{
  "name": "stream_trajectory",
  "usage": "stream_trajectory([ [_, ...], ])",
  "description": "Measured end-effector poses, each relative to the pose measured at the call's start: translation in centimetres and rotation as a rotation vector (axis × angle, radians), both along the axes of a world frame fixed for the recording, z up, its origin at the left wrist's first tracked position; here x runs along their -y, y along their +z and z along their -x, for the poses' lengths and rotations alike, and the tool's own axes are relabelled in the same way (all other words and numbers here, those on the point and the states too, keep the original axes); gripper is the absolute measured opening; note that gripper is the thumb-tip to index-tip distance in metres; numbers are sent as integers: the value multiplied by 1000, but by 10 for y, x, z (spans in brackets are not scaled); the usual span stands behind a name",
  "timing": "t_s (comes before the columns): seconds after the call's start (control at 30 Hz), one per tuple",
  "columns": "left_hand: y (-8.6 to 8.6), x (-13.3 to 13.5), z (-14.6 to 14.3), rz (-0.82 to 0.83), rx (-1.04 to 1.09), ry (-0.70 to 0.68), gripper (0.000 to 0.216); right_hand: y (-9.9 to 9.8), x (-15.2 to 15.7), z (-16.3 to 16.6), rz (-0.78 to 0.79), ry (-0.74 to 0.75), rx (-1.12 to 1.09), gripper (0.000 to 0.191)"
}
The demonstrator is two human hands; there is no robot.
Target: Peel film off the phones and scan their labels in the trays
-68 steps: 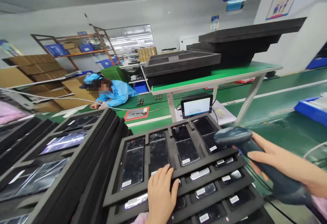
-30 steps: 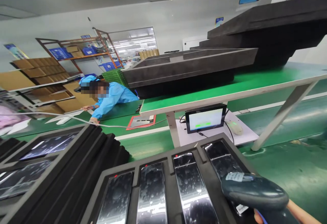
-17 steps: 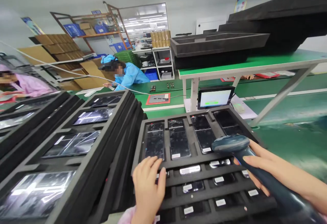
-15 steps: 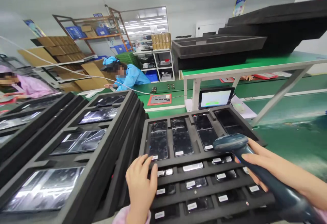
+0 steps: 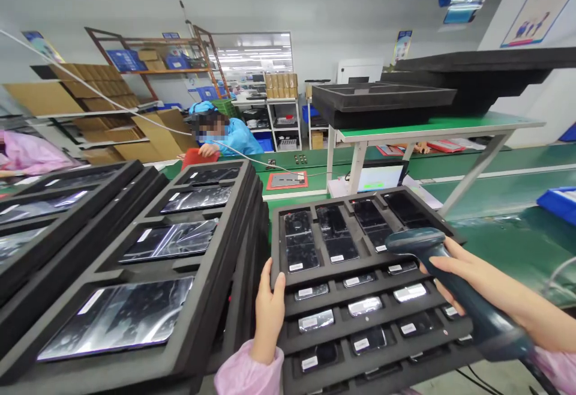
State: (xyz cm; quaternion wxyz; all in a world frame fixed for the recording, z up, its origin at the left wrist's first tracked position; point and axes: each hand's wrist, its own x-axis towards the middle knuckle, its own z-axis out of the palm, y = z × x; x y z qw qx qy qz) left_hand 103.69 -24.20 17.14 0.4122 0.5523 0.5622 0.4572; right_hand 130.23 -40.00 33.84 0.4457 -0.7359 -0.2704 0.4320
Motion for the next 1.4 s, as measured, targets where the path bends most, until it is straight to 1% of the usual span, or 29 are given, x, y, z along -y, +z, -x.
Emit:
stream_trajectory([
  [0.07,1,1,-3,34,60,-29,53,-2,-3,12,6,57,-26,52],
  [0.17,3,2,-4,74,122,-70,53,-5,-15,35,36,151,-85,62],
  [0.23,2,1,-2,81,140,-85,50,-6,-24,49,45,177,-112,64],
  [0.37,-5,-1,0,18,159,-121,41,-12,-36,59,49,178,-117,60],
  [0.5,-12,-2,1,-44,174,-139,39,-16,-35,61,67,114,-97,60],
  [0.67,-16,-3,0,-41,158,-142,40,-8,-31,72,103,68,-54,48],
  [0.8,-20,-3,0,-49,144,-148,40,-4,-31,77,101,14,-49,47],
  [0.97,-24,-3,-1,-90,142,-136,38,-5,-29,83,116,47,-58,37],
  [1.03,-24,-3,-1,-101,159,-132,37,-6,-29,91,110,54,-92,37],
  [1.2,-20,-5,-3,-118,173,-121,31,-12,-39,120,151,162,-212,54],
  [1.27,-19,-6,-4,-131,174,-104,29,-11,-45,132,148,190,-198,50],
  [1.4,-18,-6,-5,-135,185,-108,29,-3,-56,147,126,179,-148,38],
])
